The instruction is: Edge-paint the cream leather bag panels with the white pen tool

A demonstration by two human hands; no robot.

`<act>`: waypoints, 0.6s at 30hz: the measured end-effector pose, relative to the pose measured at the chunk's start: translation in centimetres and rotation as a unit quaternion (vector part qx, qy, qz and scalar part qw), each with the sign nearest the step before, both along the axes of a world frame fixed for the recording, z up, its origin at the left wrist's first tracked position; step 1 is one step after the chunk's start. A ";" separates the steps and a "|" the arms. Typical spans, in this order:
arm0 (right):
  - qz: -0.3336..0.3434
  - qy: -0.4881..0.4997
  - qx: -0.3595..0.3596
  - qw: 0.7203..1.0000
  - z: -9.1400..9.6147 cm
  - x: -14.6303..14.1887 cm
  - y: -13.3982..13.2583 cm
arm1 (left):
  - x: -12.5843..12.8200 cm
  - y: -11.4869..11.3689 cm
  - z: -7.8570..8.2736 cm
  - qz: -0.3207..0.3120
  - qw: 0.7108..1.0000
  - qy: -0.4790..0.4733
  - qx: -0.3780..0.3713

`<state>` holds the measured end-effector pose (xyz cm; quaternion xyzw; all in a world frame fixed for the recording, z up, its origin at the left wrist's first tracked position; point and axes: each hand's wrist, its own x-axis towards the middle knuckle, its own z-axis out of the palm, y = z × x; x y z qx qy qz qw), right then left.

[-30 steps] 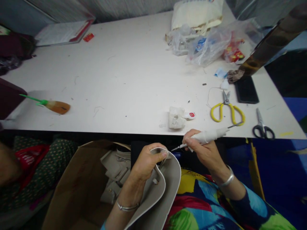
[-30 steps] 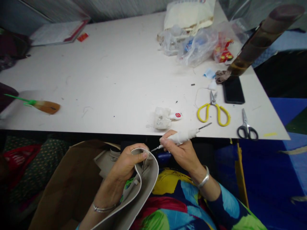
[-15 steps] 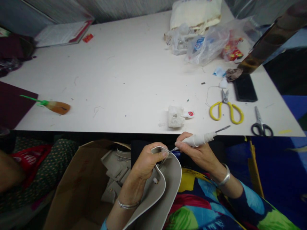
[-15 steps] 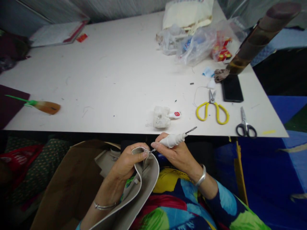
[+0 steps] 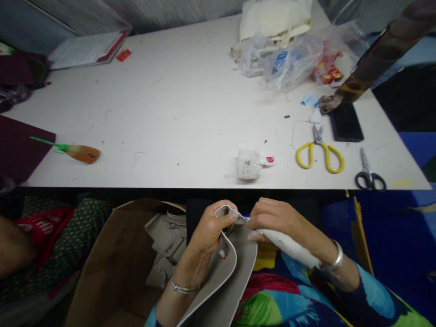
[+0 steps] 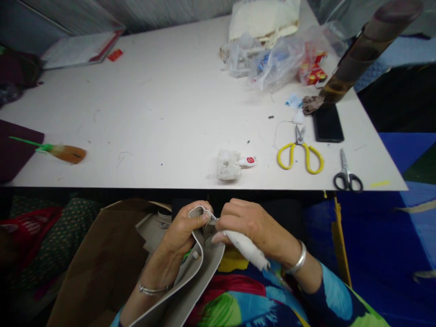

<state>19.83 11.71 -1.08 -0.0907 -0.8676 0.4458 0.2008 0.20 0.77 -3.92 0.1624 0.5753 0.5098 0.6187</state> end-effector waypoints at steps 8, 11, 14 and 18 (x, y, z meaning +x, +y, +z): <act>-0.133 0.071 -0.320 0.935 -2.2 0.4 -1.9 | 0.5 -0.7 0.9 -0.004 0.994 0.105 0.026; -0.177 0.062 -0.353 0.917 -2.9 -0.7 -3.6 | 0.8 -1.0 1.7 -0.021 0.980 0.194 0.047; -0.229 0.030 -0.351 0.907 -2.6 -1.7 -5.2 | 1.1 -1.4 2.8 -0.038 0.959 0.277 0.056; -0.276 0.033 -0.366 0.888 -1.9 -2.3 -6.7 | 1.8 -1.8 3.9 -0.018 0.937 0.345 0.058</act>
